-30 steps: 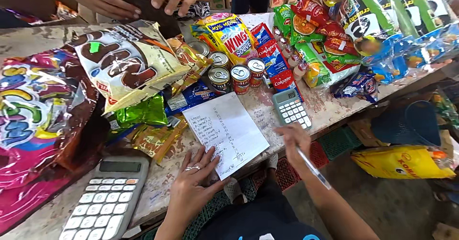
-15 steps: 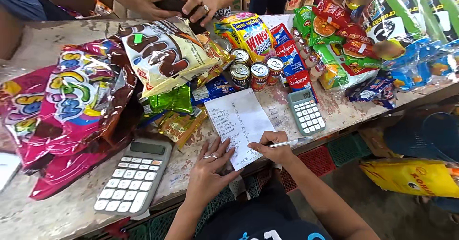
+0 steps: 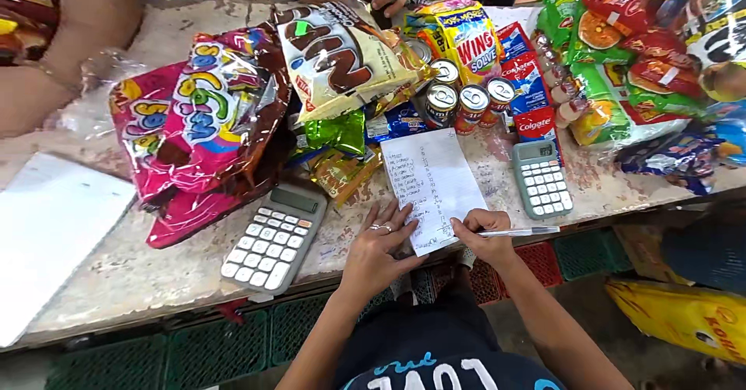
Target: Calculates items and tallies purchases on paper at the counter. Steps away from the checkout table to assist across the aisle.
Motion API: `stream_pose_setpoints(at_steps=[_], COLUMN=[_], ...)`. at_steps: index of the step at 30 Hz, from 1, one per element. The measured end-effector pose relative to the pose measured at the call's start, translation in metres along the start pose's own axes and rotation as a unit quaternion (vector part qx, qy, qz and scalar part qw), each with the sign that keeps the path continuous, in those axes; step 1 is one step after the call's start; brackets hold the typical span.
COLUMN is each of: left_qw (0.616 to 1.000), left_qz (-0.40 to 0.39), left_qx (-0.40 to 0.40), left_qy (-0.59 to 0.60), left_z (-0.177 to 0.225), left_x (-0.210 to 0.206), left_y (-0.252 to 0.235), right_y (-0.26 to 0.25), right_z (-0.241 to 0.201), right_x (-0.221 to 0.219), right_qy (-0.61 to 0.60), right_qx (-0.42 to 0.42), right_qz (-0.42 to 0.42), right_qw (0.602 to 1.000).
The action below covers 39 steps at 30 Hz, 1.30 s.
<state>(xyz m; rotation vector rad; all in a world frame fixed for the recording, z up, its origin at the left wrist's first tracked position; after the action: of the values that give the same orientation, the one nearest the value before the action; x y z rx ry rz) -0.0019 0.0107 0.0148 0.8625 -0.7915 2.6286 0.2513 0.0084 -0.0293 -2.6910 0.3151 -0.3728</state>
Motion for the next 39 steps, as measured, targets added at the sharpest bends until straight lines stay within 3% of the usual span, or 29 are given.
stream_pose_setpoints(at_steps=[11,39], left_qw=[1.000,1.000], left_qz=[0.008,0.003], left_qx=[0.002,0.005], left_qy=[0.005,0.002], left_z=[-0.004,-0.004], left_x=[-0.001,-0.001], left_y=[0.004,0.004], right_y=[0.006,0.005], right_z=[0.006,0.006], right_x=[-0.011,-0.002], right_qy=[0.017,0.062], right_qx=[0.005,0.023], right_qz=[-0.055,-0.028], right_qw=[0.998,0.997])
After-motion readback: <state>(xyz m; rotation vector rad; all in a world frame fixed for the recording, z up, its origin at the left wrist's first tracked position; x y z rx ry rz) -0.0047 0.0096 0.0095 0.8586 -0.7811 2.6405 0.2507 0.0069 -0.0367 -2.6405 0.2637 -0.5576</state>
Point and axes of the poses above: each hand's wrist, its own y-axis away from the middle knuckle, its own x-axis out of the back of the hand, z = x × y, the point moved 1 cm from there along -y, towards the middle knuckle, and after that the axes turned 3 degrees about z, right-handed, at the moved point
